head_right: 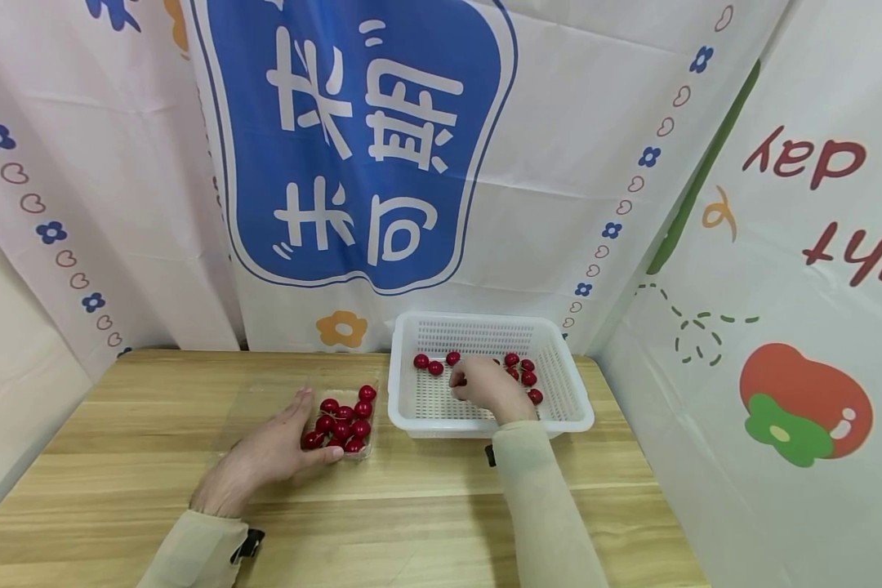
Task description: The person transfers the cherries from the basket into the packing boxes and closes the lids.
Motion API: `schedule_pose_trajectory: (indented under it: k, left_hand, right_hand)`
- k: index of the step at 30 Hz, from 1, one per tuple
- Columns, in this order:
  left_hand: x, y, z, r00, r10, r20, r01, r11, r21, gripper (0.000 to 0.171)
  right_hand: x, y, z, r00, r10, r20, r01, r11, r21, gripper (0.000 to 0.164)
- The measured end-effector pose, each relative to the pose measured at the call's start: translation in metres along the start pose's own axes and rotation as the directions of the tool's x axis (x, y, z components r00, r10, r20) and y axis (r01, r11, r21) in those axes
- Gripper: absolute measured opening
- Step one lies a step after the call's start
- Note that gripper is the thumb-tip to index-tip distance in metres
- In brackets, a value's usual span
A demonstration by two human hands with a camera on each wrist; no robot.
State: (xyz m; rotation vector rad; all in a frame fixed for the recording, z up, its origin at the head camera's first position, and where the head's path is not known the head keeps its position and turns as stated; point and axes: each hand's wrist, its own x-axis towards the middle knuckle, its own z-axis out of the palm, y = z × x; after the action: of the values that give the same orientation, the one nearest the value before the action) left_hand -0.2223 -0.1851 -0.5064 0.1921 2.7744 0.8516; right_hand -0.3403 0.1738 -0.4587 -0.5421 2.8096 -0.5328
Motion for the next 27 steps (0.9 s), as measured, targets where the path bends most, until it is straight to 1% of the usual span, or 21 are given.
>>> schedule_pose_trajectory:
  k: [4, 6, 11, 18, 21, 27]
  left_hand:
    - [0.000, 0.000, 0.000, 1.000, -0.001, 0.002, 0.001, 1.000, -0.003, 0.132]
    - [0.000, 0.000, 0.000, 1.000, -0.002, 0.003, 0.002, 1.000, -0.004, 0.132]
    - [0.000, -0.001, 0.000, 1.000, -0.004, 0.004, 0.004, 1.000, -0.006, 0.132]
    - [0.000, -0.001, 0.000, 1.000, 0.001, 0.000, -0.001, 1.000, -0.005, 0.132]
    - [0.000, 0.000, 0.000, 1.000, 0.002, 0.000, -0.002, 1.000, -0.004, 0.132]
    - [0.001, -0.001, 0.000, 1.000, 0.000, 0.000, 0.000, 1.000, 0.004, 0.132]
  right_hand:
    - [0.001, -0.011, 0.002, 0.997, -0.038, -0.067, 0.039, 0.999, 0.004, 0.009]
    - [0.002, -0.018, 0.003, 0.992, -0.074, -0.101, 0.074, 0.997, -0.004, 0.009]
    - [0.004, -0.032, 0.005, 0.970, -0.172, -0.173, 0.168, 0.985, -0.037, 0.009]
    - [0.006, -0.052, 0.008, 0.946, -0.228, -0.231, 0.228, 0.973, -0.030, 0.016]
    - [0.007, -0.058, 0.011, 0.924, -0.263, -0.278, 0.265, 0.964, -0.028, 0.016]
    - [0.009, -0.074, 0.018, 0.870, -0.326, -0.371, 0.336, 0.941, -0.039, 0.016]
